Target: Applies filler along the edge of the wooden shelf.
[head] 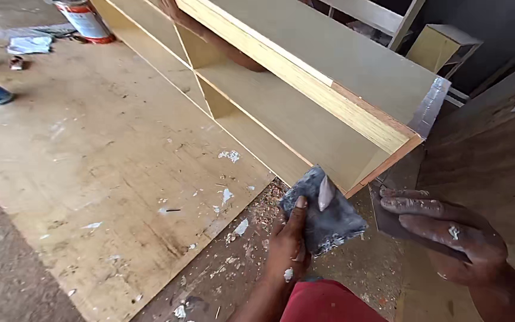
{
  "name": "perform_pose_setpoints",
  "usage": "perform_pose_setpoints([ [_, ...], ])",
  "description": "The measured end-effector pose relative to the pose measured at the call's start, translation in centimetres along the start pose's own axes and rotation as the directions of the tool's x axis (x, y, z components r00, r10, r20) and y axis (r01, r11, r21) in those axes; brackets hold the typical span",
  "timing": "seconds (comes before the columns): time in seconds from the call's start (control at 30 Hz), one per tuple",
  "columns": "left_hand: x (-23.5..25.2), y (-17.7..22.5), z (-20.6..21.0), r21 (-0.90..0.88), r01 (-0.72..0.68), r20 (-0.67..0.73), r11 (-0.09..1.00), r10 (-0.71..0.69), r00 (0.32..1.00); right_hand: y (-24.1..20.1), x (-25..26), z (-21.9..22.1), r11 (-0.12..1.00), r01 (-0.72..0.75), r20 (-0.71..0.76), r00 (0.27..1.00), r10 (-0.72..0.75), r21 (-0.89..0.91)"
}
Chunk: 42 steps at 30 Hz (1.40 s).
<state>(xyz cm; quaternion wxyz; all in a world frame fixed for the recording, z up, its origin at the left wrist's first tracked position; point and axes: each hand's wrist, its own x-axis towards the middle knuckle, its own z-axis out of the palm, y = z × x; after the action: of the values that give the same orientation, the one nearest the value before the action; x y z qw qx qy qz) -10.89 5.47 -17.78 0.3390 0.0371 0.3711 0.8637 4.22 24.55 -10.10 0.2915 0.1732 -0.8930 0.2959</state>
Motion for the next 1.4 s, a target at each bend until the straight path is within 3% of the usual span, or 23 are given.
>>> perform_pose_setpoints([
  [0.1, 0.5, -0.1, 1.2, -0.151, 0.034, 0.033, 0.988, -0.030, 0.999, 2.3, 0.0, 1.6, 0.975, 0.203, 0.124, 0.974, -0.191, -0.093],
  [0.23, -0.1, 0.0, 1.1, -0.220, -0.023, 0.072, 0.975, 0.039, 0.997, 4.1, -0.7, 3.1, 0.943, 0.255, 0.105, 0.966, -0.237, -0.215],
  [0.33, -1.6, 0.3, 0.2, -0.180, -0.082, 0.092, 0.980, 0.100, 0.991, 5.5, -1.9, 4.4, 0.951, 0.147, 0.047, 0.989, -0.140, -0.272],
  [0.43, -2.7, 1.7, -1.1, -0.103, -0.216, 0.176, 0.971, 0.231, 0.957, 5.7, -3.7, 5.3, 0.931, 0.001, 0.129, 0.990, 0.050, -0.365],
  [0.53, -2.9, 2.7, -2.5, -0.005, -0.310, 0.176, 0.951, 0.306, 0.936, 4.1, -3.5, 4.0, 0.909, -0.178, -0.036, 0.983, 0.178, -0.377],
  [0.6, -3.0, 3.1, -3.1, 0.058, -0.324, 0.169, 0.944, 0.311, 0.935, 1.7, -1.8, 2.8, 0.915, -0.172, -0.110, 0.984, 0.141, -0.366],
  [0.8, -4.0, 3.0, -3.6, 0.163, -0.342, 0.215, 0.926, 0.305, 0.928, -3.9, 1.6, 2.6, 0.873, 0.080, 0.078, 0.996, -0.048, -0.482],
  [0.97, -4.7, 3.1, -3.5, 0.198, -0.428, 0.311, 0.882, 0.357, 0.881, -4.4, 2.0, 2.9, 0.776, 0.150, 0.214, 0.977, -0.019, -0.613],
  [1.1, -4.2, 2.9, -3.1, 0.263, -0.451, 0.268, 0.853, 0.385, 0.883, -4.4, 1.0, 3.3, 0.806, 0.139, 0.298, 0.953, 0.048, -0.576],
  [1.2, -3.3, 2.6, -3.6, 0.299, -0.442, 0.146, 0.846, 0.418, 0.897, -4.5, 0.1, 1.9, 0.904, 0.039, 0.342, 0.932, 0.121, -0.426],
  [1.27, -2.8, 2.8, -3.7, 0.308, -0.439, 0.076, 0.844, 0.438, 0.896, -4.5, 0.5, -1.7, 0.905, -0.118, 0.236, 0.944, 0.230, -0.408],
  [1.33, -2.4, 2.8, -4.3, 0.300, -0.420, 0.024, 0.856, 0.434, 0.901, -4.0, 1.5, -6.5, 0.805, -0.302, 0.032, 0.929, 0.369, -0.511],
  [1.4, -1.8, 2.4, -5.6, 0.304, -0.387, 0.000, 0.870, 0.407, 0.914, -2.6, 2.8, -11.2, 0.624, -0.518, -0.173, 0.832, 0.528, -0.586],
])
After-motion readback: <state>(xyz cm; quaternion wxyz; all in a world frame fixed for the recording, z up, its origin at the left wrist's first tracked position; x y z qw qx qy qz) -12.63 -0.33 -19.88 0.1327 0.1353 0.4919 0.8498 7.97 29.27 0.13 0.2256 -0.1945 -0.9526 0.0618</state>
